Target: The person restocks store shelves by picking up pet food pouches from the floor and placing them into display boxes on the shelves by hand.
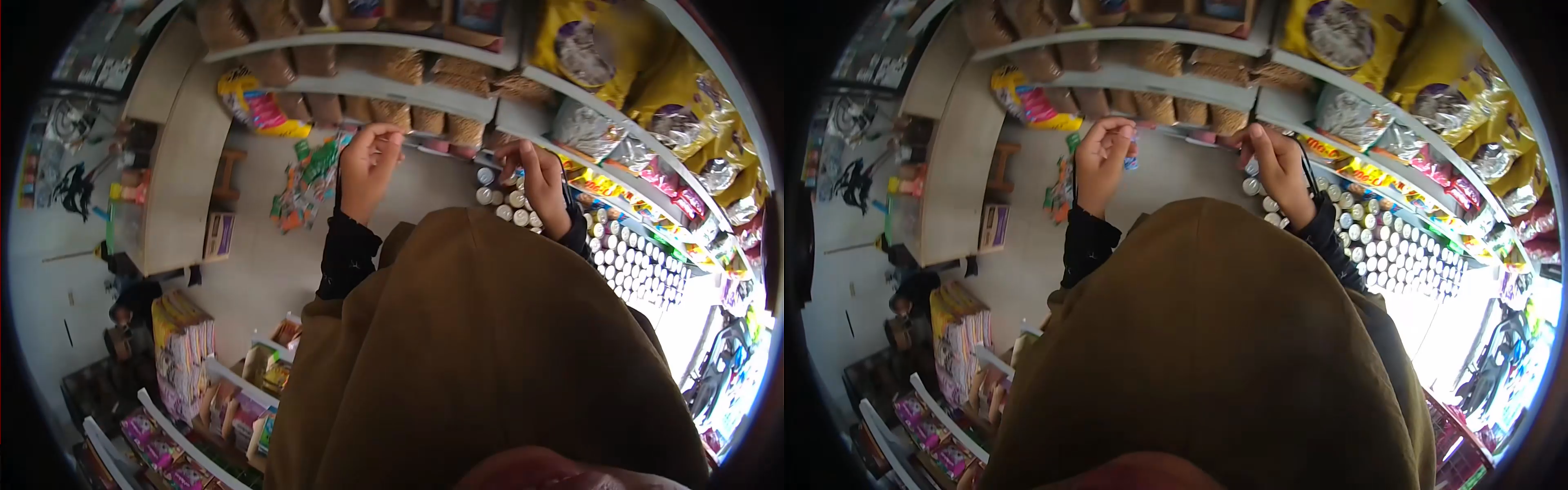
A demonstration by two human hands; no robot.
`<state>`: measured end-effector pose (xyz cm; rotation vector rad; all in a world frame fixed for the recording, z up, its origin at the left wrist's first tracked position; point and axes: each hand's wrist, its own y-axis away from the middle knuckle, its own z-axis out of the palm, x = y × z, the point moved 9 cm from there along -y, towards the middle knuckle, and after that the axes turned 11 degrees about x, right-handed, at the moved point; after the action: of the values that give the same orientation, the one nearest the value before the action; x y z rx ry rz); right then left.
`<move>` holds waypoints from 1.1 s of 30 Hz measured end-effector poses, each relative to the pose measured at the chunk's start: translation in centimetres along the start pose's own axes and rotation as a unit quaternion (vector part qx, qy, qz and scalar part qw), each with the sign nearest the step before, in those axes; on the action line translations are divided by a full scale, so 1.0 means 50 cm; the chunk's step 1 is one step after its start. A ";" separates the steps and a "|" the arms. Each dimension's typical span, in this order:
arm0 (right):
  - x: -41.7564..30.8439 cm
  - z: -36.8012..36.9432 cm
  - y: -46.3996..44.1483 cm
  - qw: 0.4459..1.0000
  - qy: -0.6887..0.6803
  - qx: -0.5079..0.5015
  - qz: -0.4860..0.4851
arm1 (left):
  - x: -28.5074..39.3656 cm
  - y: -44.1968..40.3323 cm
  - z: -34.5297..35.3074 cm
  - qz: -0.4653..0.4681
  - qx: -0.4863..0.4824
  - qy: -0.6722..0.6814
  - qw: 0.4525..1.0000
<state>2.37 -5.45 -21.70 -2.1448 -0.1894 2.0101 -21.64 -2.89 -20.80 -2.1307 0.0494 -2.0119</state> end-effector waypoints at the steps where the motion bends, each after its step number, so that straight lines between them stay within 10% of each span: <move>1: -0.006 0.039 0.002 1.000 -0.005 -0.009 0.003 | -0.003 0.015 -0.050 -0.004 0.009 -0.005 1.000; 12: -0.073 0.537 0.058 0.990 -0.056 -0.125 -0.043 | -0.066 0.161 -0.583 -0.077 0.186 -0.084 0.976; 33: 0.063 0.966 -0.073 0.971 0.012 -0.237 0.030 | -0.167 0.143 -0.973 -0.154 0.318 -0.101 0.930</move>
<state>-45.43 1.44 -26.76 -2.4681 -0.6712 2.1403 -69.53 -14.75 -28.03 -1.9591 -0.8931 -1.6101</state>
